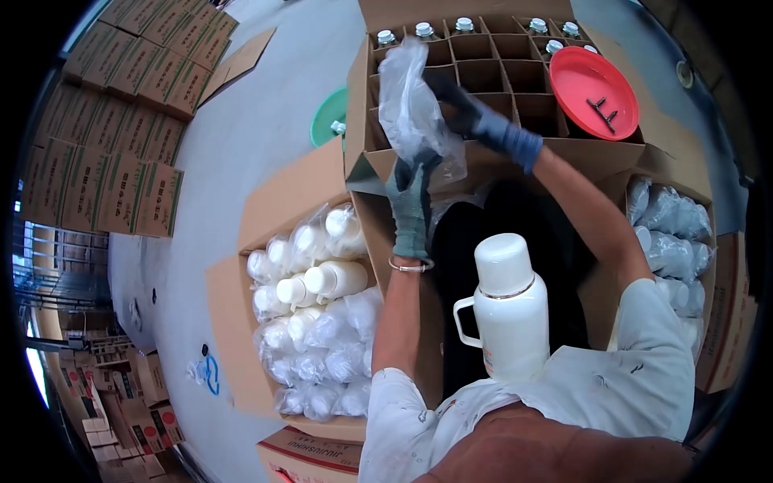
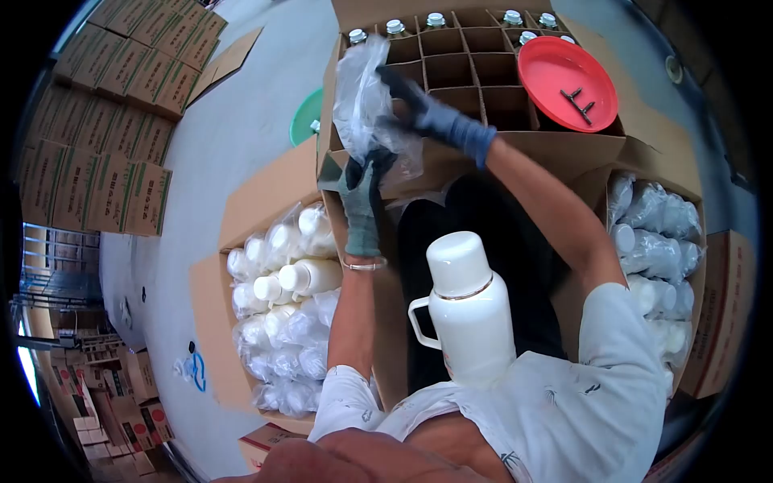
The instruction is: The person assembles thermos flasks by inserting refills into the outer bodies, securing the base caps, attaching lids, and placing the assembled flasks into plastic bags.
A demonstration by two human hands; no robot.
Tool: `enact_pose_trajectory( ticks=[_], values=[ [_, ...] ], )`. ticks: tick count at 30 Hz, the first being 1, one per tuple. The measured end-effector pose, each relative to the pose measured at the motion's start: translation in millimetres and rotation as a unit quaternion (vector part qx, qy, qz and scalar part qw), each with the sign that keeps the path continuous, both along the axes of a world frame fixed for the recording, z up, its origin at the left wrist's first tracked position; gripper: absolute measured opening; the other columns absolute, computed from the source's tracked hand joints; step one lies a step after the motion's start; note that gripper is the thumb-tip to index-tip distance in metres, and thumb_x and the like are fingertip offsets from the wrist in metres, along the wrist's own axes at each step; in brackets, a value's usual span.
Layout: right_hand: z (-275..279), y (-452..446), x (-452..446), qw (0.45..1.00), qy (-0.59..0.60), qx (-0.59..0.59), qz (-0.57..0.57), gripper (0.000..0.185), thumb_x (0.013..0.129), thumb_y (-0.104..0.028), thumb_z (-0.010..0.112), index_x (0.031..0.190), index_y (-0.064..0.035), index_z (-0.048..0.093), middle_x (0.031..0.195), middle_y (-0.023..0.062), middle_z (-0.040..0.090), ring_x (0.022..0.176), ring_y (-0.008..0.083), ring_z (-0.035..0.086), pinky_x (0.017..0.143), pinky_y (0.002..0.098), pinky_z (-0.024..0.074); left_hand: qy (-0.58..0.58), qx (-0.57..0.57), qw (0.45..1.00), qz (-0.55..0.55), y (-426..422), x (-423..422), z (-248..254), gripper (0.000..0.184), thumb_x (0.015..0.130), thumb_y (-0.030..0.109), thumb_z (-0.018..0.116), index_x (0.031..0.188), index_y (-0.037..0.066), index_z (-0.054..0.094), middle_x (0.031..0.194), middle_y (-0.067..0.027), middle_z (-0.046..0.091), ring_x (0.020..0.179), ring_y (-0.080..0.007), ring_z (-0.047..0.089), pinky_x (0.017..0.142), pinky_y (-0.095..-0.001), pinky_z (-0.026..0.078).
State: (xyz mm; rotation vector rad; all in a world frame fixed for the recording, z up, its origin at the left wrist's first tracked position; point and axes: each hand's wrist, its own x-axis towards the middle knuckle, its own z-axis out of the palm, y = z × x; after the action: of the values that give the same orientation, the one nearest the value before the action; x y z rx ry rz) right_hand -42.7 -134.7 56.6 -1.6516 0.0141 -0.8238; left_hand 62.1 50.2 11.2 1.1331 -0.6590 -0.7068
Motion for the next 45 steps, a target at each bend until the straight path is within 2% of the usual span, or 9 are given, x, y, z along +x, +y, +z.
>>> enact_pose_trajectory(
  ticks=[1,3,5,7,12,19,36,41,45],
  values=[
    [-5.5,8.1,-8.3,0.963,0.007,-0.255,-0.089,0.079,0.083,-0.025,0.075,0.148,-0.0100,0.033,0.147,0.0118,0.037,0.133,0.0267,0.040,0.109,0.0396,0.0376,-0.202,0.001,0.977,0.076,-0.8,-4.2,-3.1,0.022,0.089,0.001,0.062,0.111,-0.003,0.062,0.108,-0.0061,0.064,0.097,-0.0151,0.057,0.082,-0.0291,0.048],
    [-20.3,20.0,-31.9,0.949,0.133,-0.213,-0.190,0.066,0.079,-0.018,0.077,0.136,-0.0055,0.047,0.132,0.0122,0.052,0.120,0.0221,0.053,0.102,0.0359,0.0442,-0.568,0.010,0.797,0.203,12.3,-19.2,-13.9,0.019,0.091,0.001,0.060,0.109,-0.002,0.064,0.105,-0.0062,0.064,0.094,-0.0167,0.058,0.083,-0.0316,0.048],
    [-46.4,14.4,-64.6,0.942,0.212,0.017,-0.258,0.054,0.079,-0.017,0.076,0.127,-0.0036,0.055,0.122,0.0109,0.060,0.111,0.0192,0.059,0.097,0.0341,0.0480,-0.160,-0.051,0.977,0.133,26.4,-27.9,-4.5,0.021,0.094,0.012,0.059,0.110,-0.001,0.063,0.106,-0.0104,0.064,0.096,-0.0237,0.060,0.085,-0.0349,0.048],
    [-55.0,11.1,-100.9,0.967,0.168,0.079,-0.177,0.038,0.081,-0.016,0.074,0.114,-0.0014,0.062,0.106,0.0098,0.067,0.099,0.0169,0.064,0.090,0.0308,0.0515,0.382,-0.159,0.907,0.084,44.0,-50.9,37.6,0.027,0.097,0.022,0.056,0.112,0.000,0.062,0.106,-0.0131,0.065,0.094,-0.0272,0.061,0.083,-0.0349,0.049],
    [-79.4,80.5,-152.7,0.938,0.102,0.178,-0.278,0.027,0.085,-0.009,0.065,0.110,0.0005,0.062,0.107,0.0103,0.066,0.099,0.0176,0.062,0.091,0.0298,0.0483,-0.164,0.072,0.975,0.129,110.4,-71.6,-32.4,0.034,0.099,0.032,0.052,0.094,0.000,0.064,0.086,-0.0089,0.067,0.074,-0.0242,0.061,0.065,-0.0369,0.047],
    [-50.5,188.6,-264.7,0.906,0.151,-0.276,-0.283,0.029,0.072,-0.003,0.066,0.102,-0.0040,0.063,0.110,0.0149,0.062,0.107,0.0356,0.057,0.102,0.0502,0.0411,-0.500,0.071,0.856,0.110,190.6,-111.5,-41.9,0.028,0.092,0.020,0.053,0.099,-0.005,0.065,0.082,-0.0184,0.066,0.070,-0.0353,0.063,0.063,-0.0409,0.047],
    [-52.5,246.3,-406.9,0.868,0.320,-0.363,0.113,0.019,0.071,-0.022,0.066,0.087,-0.0116,0.065,0.105,0.0098,0.058,0.104,0.0327,0.052,0.098,0.0496,0.0412,0.069,0.172,0.978,-0.091,271.3,-132.8,59.3,0.042,0.098,0.015,0.051,0.137,0.000,0.047,0.114,-0.0140,0.065,0.102,-0.0231,0.065,0.086,-0.0355,0.056],
    [-38.0,255.1,-389.6,0.884,0.305,-0.343,0.087,0.025,0.069,-0.017,0.065,0.092,-0.0079,0.064,0.100,0.0100,0.059,0.097,0.0334,0.054,0.092,0.0471,0.0425,-0.439,0.332,0.822,-0.149,232.0,-124.9,28.3,0.037,0.085,0.014,0.066,0.118,0.002,0.056,0.084,-0.0043,0.067,0.074,-0.0178,0.066,0.056,-0.0302,0.051],
    [-12.4,259.0,-341.5,0.944,0.308,-0.071,0.101,0.030,0.073,-0.007,0.067,0.102,-0.0027,0.062,0.109,0.0180,0.060,0.098,0.0380,0.058,0.090,0.0461,0.0466,0.206,0.254,0.943,-0.063,327.8,-107.6,2.9,0.040,0.090,0.005,0.058,0.129,-0.001,0.052,0.112,-0.0067,0.064,0.095,-0.0165,0.064,0.079,-0.0279,0.053]
  ],
)
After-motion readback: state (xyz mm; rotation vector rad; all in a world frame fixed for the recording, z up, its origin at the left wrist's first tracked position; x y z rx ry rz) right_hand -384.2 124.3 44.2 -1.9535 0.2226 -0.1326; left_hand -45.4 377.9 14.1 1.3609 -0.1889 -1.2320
